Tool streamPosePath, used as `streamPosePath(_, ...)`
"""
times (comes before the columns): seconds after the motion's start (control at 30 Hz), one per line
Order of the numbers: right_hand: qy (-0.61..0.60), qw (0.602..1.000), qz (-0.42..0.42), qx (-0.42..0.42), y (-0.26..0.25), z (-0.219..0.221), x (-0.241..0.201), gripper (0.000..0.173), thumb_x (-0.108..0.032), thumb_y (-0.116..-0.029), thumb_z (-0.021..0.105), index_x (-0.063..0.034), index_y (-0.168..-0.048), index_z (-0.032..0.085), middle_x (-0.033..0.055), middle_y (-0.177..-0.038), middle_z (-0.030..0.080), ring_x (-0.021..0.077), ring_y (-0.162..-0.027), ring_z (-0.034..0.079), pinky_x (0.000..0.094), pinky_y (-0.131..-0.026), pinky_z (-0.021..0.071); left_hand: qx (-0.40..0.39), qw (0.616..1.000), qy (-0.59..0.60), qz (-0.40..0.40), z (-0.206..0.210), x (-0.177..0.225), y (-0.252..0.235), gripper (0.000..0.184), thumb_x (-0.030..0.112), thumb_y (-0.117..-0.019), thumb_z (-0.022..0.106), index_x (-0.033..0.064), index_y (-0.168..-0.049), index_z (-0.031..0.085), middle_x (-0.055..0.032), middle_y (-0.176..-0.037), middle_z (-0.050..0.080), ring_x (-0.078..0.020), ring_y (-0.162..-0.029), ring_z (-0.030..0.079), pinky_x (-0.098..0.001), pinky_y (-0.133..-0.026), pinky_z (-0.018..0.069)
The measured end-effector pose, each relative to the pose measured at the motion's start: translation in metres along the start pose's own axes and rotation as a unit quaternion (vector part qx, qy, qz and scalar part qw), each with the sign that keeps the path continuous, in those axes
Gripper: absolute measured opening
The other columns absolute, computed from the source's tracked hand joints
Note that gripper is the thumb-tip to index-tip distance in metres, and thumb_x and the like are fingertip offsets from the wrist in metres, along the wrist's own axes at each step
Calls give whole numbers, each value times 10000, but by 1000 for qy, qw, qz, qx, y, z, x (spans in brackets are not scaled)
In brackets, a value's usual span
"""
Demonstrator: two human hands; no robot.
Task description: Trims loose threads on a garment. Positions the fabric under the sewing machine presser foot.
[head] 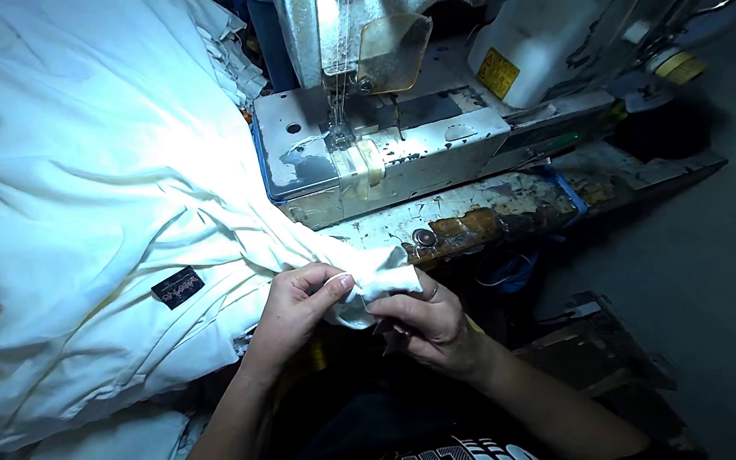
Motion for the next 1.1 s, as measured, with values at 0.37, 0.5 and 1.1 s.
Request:
streamPosePath(0.37, 112, 986, 121, 30, -13, -56, 58, 140, -113, -902, 675, -13, -975, 741, 45, -869, 699, 23, -743, 608, 164, -693, 507, -9, 999, 39, -17, -18, 4, 8, 152, 108, -961, 641, 138, -864, 754, 95, -759, 706, 28, -708, 652, -149, -701, 550)
streamPosePath(0.5, -240, 924, 292, -53, -24, -3, 58, 412, -99, -916, 749, -78, -1316, 656, -29, -857, 694, -39, -588, 556, 124, -541, 487, -23, 998, 62, 4, -15, 14, 4, 134, 153, -969, 662, 135, -904, 777, 71, -818, 724, 8, -765, 672, -165, -742, 565)
streamPosePath(1.1, -553, 706, 440, -46, 15, 44, 28, 274, -299, -1054, 551, -102, -1135, 723, -62, -772, 624, -51, -526, 466, 105, -472, 384, -1, 994, 106, 22, -18, 10, 9, 86, 129, -937, 699, 127, -938, 785, 46, -878, 746, -17, -810, 694, -192, -782, 583)
Point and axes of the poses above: each hand's wrist, its own y-axis away from the middle knuckle, its own z-axis out of the palm, x = y × z, the point moved 8 cm from there along -y, towards the middle knuckle
